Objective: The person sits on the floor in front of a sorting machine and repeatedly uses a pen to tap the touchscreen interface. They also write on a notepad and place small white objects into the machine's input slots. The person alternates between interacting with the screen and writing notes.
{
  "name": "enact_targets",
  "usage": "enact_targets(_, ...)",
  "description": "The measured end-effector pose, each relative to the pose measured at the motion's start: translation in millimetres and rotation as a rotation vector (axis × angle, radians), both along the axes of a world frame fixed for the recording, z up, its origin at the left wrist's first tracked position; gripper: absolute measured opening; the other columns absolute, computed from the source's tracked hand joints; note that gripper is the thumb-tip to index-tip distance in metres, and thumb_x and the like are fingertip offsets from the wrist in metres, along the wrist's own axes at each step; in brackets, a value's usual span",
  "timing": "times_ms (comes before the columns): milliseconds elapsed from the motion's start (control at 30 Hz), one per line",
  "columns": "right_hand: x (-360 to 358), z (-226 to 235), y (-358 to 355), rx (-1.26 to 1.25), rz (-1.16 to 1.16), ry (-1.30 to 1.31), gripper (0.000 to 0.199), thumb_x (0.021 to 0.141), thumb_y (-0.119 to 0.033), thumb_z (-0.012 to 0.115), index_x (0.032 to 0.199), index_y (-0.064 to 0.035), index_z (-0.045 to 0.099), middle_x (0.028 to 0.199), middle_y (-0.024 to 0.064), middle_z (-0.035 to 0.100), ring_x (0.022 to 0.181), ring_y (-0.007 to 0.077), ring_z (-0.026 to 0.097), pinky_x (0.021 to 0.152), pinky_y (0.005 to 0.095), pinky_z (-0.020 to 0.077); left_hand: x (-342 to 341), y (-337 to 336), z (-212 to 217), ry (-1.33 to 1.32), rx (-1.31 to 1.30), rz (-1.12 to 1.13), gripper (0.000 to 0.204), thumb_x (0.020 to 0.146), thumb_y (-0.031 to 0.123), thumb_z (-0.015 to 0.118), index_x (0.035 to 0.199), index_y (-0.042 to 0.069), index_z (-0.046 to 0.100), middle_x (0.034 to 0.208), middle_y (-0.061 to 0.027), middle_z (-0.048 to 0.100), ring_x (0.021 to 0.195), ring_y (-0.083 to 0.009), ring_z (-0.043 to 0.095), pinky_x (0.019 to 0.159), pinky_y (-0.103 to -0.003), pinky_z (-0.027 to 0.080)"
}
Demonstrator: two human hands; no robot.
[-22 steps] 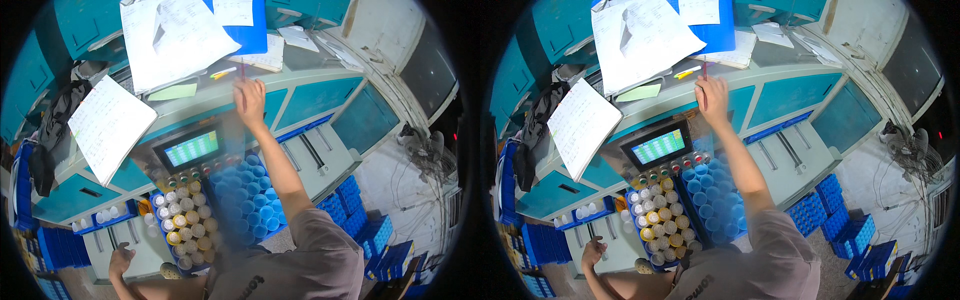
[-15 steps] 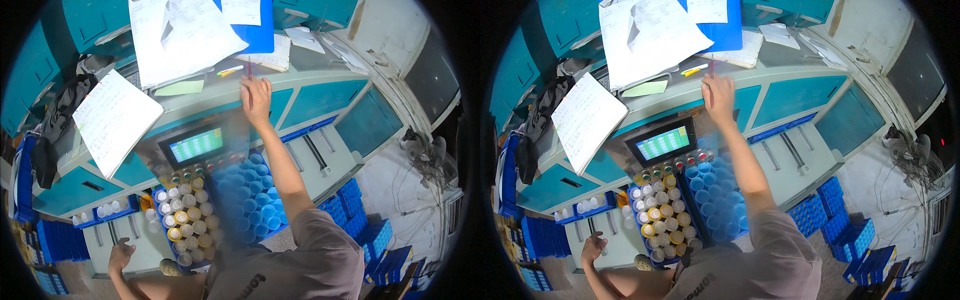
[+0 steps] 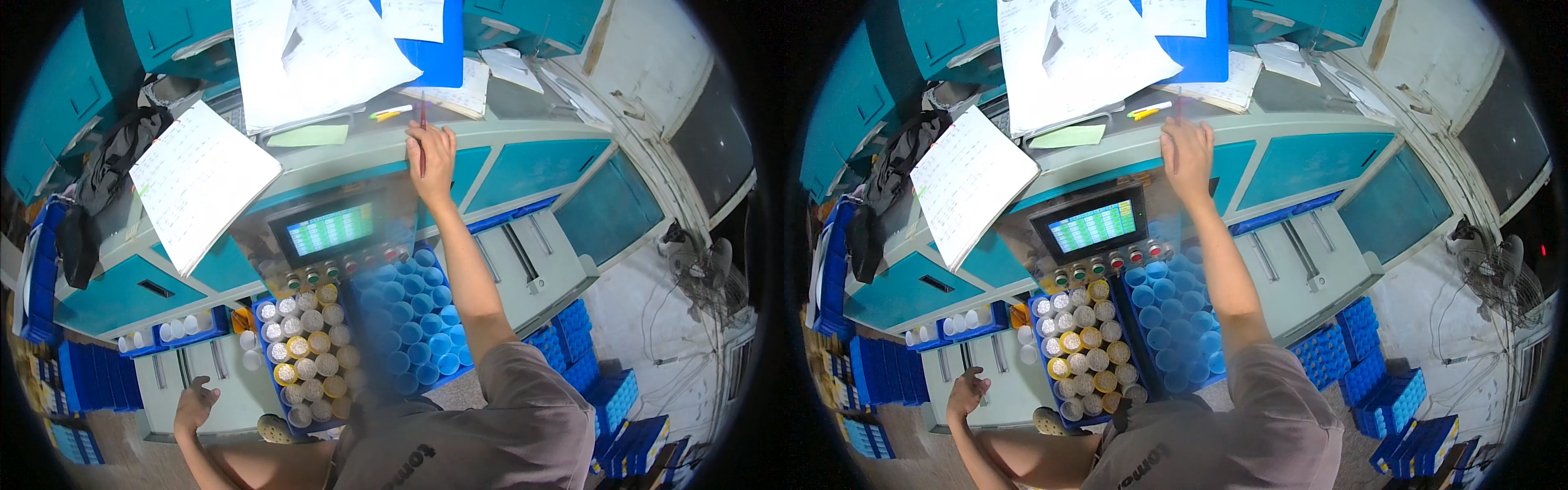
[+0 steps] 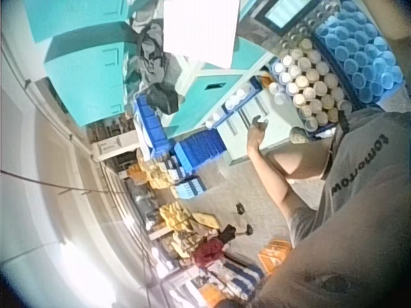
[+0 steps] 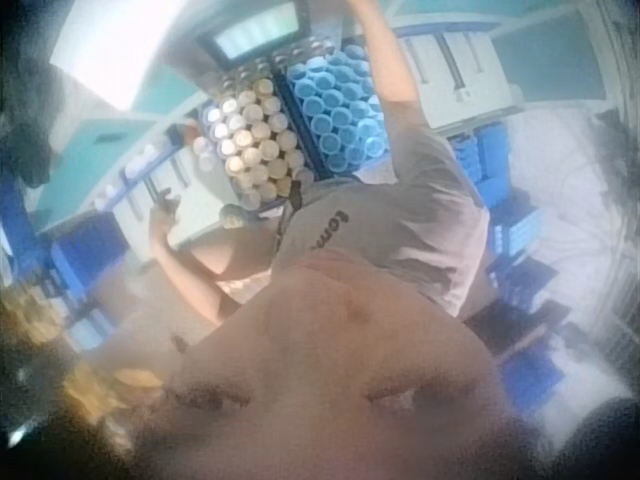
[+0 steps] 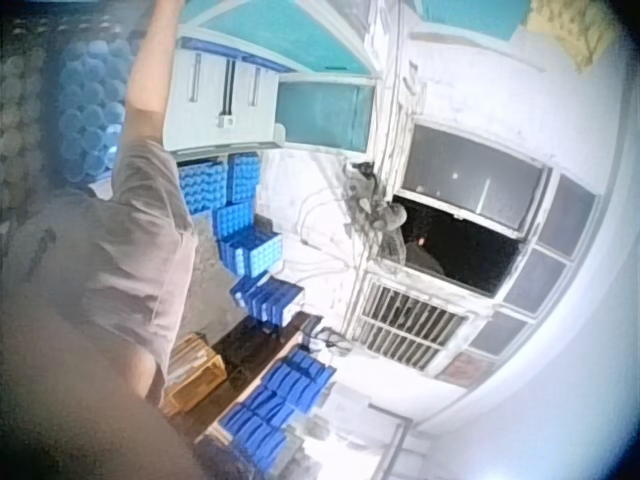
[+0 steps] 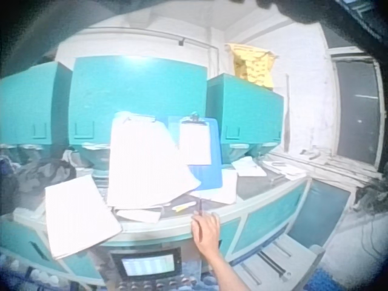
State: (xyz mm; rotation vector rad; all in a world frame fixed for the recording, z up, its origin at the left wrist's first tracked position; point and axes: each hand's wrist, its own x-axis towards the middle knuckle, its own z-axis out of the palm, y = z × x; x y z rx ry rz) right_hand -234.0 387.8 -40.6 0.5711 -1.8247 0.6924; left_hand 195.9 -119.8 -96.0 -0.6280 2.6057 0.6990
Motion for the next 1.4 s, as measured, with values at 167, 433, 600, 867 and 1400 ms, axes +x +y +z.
enact_targets(167, 1.4, 1.1, -0.2, -0.001, 0.001, -0.016, 0.017, 0.104, -0.019, 0.063, 0.113, -0.0074, 0.070, 0.124, 0.0107, 0.074, 0.122, 0.0326, 0.064, 0.119, 0.0521, 0.0336, -2.4, 4.0, 3.1, -0.010, -0.001, 0.035, 0.054, 0.097, 0.026, 0.077, 0.138, -0.004, 0.061, 0.107, -0.0251, 0.078, 0.096, -0.0377, 0.076, 0.086, -0.045, 0.058)
enact_targets(433, 0.9, 1.4, -0.4, -0.002, 0.009, 0.003, 0.016, 0.101, -0.016, 0.065, 0.112, -0.0062, 0.071, 0.122, 0.0128, 0.074, 0.120, 0.0332, 0.063, 0.118, 0.0535, 0.0337, -1.4, 0.8, 0.6, 0.037, 0.008, 0.009, 0.073, 0.095, 0.046, 0.077, 0.144, -0.004, 0.057, 0.128, -0.0295, 0.070, 0.122, -0.0412, 0.068, 0.101, -0.045, 0.055)
enact_targets(600, 0.9, 1.2, -0.4, -0.002, 0.005, -0.005, 0.017, 0.105, -0.019, 0.062, 0.113, -0.0073, 0.070, 0.124, 0.0111, 0.075, 0.122, 0.0327, 0.064, 0.118, 0.0528, 0.0335, -9.2, 10.8, 14.1, 0.154, 0.311, -0.069, 0.114, 0.085, 0.077, 0.071, 0.161, -0.002, 0.037, 0.161, -0.0288, 0.044, 0.149, -0.0435, 0.045, 0.116, -0.053, 0.045)
enact_targets(867, -0.6, -1.2, -1.0, 0.006, -0.012, -0.005, 0.016, 0.101, -0.015, 0.065, 0.113, -0.0068, 0.070, 0.123, 0.0119, 0.074, 0.120, 0.0331, 0.064, 0.118, 0.0532, 0.0333, -46.5, 79.5, 76.5, 0.910, 1.770, -0.159, 0.132, 0.081, 0.091, 0.060, 0.171, 0.007, 0.011, 0.176, -0.0269, 0.009, 0.162, -0.0475, 0.012, 0.123, -0.074, 0.021)
enact_targets(1400, -5.8, -6.6, -1.0, 0.026, -0.015, 0.033, 0.020, 0.096, -0.008, 0.069, 0.115, -0.0060, 0.069, 0.124, 0.0127, 0.073, 0.122, 0.0345, 0.063, 0.119, 0.0540, 0.0335, -76.9, 98.3, 48.2, 1.149, 1.932, 0.159, 0.111, 0.097, 0.081, 0.048, 0.172, 0.008, 0.010, 0.177, -0.0226, 0.010, 0.164, -0.0419, 0.010, 0.129, -0.066, 0.016)
